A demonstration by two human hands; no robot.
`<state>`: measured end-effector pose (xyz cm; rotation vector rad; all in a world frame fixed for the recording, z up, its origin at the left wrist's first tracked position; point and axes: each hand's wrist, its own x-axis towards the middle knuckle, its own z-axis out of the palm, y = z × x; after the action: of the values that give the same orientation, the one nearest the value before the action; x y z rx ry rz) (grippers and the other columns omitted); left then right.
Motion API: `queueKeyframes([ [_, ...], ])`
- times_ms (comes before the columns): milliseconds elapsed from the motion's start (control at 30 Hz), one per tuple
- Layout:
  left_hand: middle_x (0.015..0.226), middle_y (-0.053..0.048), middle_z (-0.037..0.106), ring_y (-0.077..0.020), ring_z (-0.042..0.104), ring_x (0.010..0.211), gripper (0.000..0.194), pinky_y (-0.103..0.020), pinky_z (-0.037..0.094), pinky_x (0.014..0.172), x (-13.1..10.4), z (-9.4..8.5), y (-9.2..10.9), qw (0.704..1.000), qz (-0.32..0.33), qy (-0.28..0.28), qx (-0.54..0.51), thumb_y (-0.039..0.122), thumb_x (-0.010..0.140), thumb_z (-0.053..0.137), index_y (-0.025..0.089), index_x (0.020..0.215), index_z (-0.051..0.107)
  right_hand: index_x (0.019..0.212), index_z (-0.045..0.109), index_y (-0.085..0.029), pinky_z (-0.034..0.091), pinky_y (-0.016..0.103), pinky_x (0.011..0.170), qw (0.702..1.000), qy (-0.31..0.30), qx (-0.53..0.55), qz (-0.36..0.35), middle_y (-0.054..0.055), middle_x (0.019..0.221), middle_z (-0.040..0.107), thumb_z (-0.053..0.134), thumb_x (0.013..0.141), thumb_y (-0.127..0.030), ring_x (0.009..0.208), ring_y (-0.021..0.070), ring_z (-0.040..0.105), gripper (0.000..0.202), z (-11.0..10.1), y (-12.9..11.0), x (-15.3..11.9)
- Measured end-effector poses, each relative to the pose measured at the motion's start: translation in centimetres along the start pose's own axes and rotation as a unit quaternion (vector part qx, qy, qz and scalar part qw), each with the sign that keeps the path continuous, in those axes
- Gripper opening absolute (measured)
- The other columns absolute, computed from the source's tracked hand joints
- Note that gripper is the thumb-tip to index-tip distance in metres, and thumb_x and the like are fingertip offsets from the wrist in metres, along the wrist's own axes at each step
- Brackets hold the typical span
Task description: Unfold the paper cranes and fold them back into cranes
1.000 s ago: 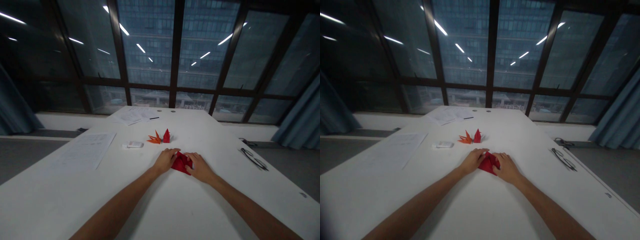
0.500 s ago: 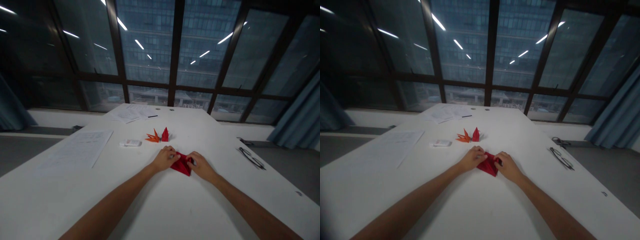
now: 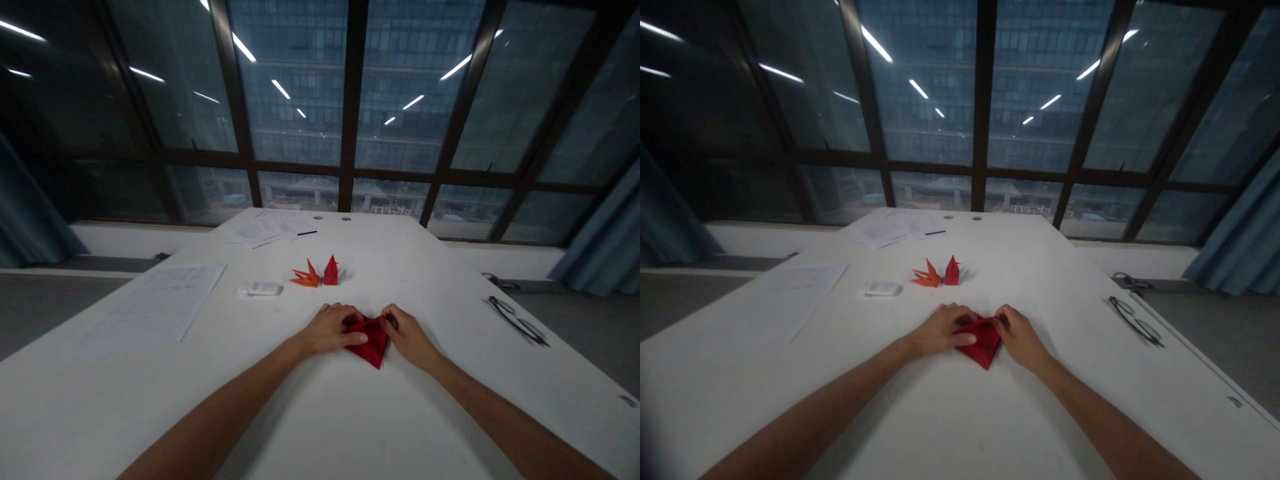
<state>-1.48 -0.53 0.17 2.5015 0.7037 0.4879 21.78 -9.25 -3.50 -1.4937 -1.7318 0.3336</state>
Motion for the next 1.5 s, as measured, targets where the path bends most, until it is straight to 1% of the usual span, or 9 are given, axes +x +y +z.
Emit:
queueKeyframes([
  [133,0.092,-0.005,0.077,-0.0225,0.068,0.085,0.030,-0.031,0.046,0.079,0.4,0.8,-0.1,0.996,-0.073,0.051,-0.007,0.047,0.092,0.062,0.019,0.094,0.073,0.104,0.058,-0.023,0.050,0.038,0.088,0.999,0.034,-0.015,0.029,0.005,0.100,0.070,0.057,0.096,-0.033,0.094,0.0226,0.065,0.013,0.1,0.0,-0.4],
  [367,0.094,-0.006,0.077,-0.0231,0.070,0.082,0.019,-0.032,0.048,0.075,0.9,0.9,-0.3,0.984,-0.142,0.107,-0.024,0.033,0.089,0.061,0.020,0.101,0.067,0.110,0.064,-0.024,0.042,0.049,0.098,0.995,0.051,-0.063,0.059,0.004,0.096,0.072,0.066,0.083,-0.021,0.099,0.0279,0.063,0.027,0.6,-0.5,-1.1],
  [633,0.081,-0.006,0.073,-0.0196,0.062,0.067,0.032,-0.029,0.038,0.062,1.2,0.5,-0.4,0.973,-0.189,0.128,-0.039,0.049,0.086,0.065,0.018,0.094,0.067,0.130,0.058,-0.023,0.043,0.047,0.100,0.997,-0.018,-0.068,-0.034,0.004,0.100,0.069,0.058,0.074,-0.003,0.101,0.0264,0.060,0.060,0.6,-1.8,-2.1],
  [833,0.068,0.001,0.065,-0.0135,0.054,0.061,0.027,-0.025,0.035,0.059,1.3,-0.1,-0.1,0.977,-0.158,0.109,-0.091,0.044,0.079,0.071,0.017,0.076,0.070,0.139,0.056,-0.023,0.048,0.046,0.098,0.993,-0.073,-0.067,-0.063,0.007,0.106,0.069,0.058,0.070,0.002,0.103,0.0269,0.059,0.073,0.7,-2.6,-2.5],
  [1000,0.063,0.002,0.062,-0.0125,0.053,0.059,0.016,-0.024,0.037,0.056,1.3,-0.1,-0.2,0.966,-0.182,0.138,-0.124,0.028,0.080,0.062,0.016,0.071,0.066,0.144,0.051,-0.022,0.050,0.045,0.099,0.993,-0.065,-0.053,-0.077,0.006,0.102,0.069,0.054,0.081,-0.002,0.101,0.0253,0.061,0.066,0.9,-2.3,-2.7],
  [1100,0.067,0.001,0.066,-0.0139,0.057,0.062,0.016,-0.024,0.039,0.057,1.4,-0.1,-0.6,0.960,-0.199,0.150,-0.130,0.029,0.081,0.061,0.016,0.074,0.068,0.148,0.049,-0.022,0.050,0.046,0.101,0.991,-0.083,-0.060,-0.082,0.004,0.100,0.069,0.056,0.077,-0.002,0.101,0.0251,0.062,0.074,1.0,-2.3,-2.7],
  [1233,0.069,-0.001,0.069,-0.0153,0.060,0.063,0.025,-0.026,0.042,0.059,1.3,-0.3,-0.7,0.964,-0.185,0.130,-0.140,0.038,0.085,0.063,0.016,0.076,0.070,0.142,0.056,-0.023,0.051,0.045,0.098,0.991,-0.079,-0.074,-0.083,0.008,0.105,0.070,0.055,0.085,-0.006,0.101,0.0259,0.063,0.059,1.0,-2.5,-2.6],
  [1367,0.079,-0.004,0.073,-0.0167,0.063,0.071,0.039,-0.027,0.046,0.067,1.2,-0.7,-0.7,0.968,-0.155,0.139,-0.144,0.051,0.091,0.058,0.015,0.085,0.072,0.137,0.061,-0.024,0.053,0.044,0.095,0.987,-0.095,-0.086,-0.093,0.009,0.106,0.070,0.058,0.083,-0.005,0.100,0.0268,0.063,0.058,1.0,-2.7,-2.5],
  [1500,0.087,-0.004,0.077,-0.0175,0.067,0.075,0.032,-0.027,0.051,0.071,1.3,-1.0,-0.9,0.966,-0.117,0.115,-0.198,0.041,0.078,0.076,0.015,0.097,0.074,0.139,0.061,-0.024,0.052,0.046,0.098,0.988,-0.088,-0.088,-0.096,0.010,0.112,0.069,0.057,0.084,-0.004,0.106,0.0282,0.062,0.058,1.0,-2.9,-2.6],
])
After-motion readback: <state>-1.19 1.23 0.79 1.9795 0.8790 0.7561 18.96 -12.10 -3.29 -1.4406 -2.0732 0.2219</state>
